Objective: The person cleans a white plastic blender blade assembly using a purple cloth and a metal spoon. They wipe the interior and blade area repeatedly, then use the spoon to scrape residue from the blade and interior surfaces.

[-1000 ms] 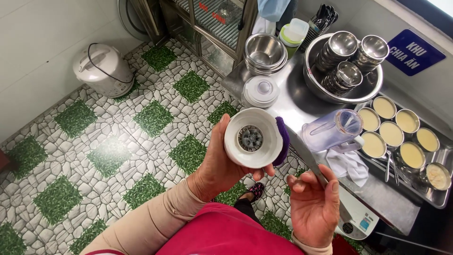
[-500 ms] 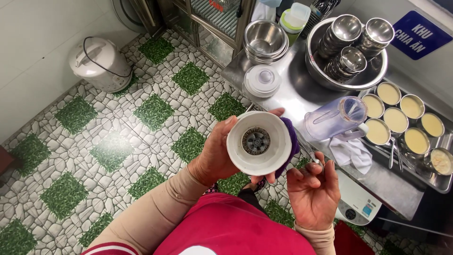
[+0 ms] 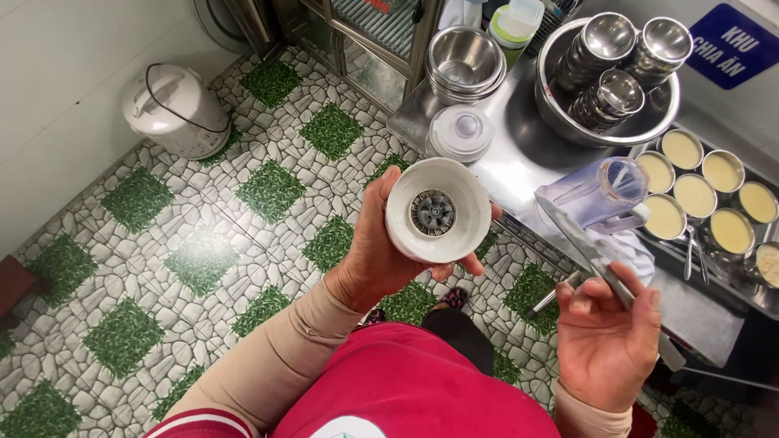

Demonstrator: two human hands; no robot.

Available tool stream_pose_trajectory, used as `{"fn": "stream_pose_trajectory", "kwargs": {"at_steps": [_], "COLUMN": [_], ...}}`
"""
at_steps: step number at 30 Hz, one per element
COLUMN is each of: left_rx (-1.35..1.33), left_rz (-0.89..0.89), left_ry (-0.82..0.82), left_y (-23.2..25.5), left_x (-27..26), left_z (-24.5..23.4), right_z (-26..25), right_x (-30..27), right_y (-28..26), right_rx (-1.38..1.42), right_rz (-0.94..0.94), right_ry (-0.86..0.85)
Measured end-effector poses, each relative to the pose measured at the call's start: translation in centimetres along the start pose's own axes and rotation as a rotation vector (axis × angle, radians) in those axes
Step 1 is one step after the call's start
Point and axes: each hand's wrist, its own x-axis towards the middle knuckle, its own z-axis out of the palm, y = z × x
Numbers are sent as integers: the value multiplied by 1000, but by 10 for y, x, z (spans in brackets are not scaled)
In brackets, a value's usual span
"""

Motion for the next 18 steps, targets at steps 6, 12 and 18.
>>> {"fn": "stream_pose_trajectory", "kwargs": {"at_steps": [6, 12, 18], "left_rx": [79, 131, 137], "left_rz": [15, 44, 66], "left_ry": [60, 194, 192], "left_y": [26, 46, 46], "left_x": [20, 52, 90], "left_z": [10, 19, 24], "right_z": [-5, -6, 4], "right_x": [8, 46, 98], "right_y": [7, 32, 61], "right_rx": [-202, -132, -15], "right_rz": [-15, 20, 129], "right_ry": [11, -193, -275]}}
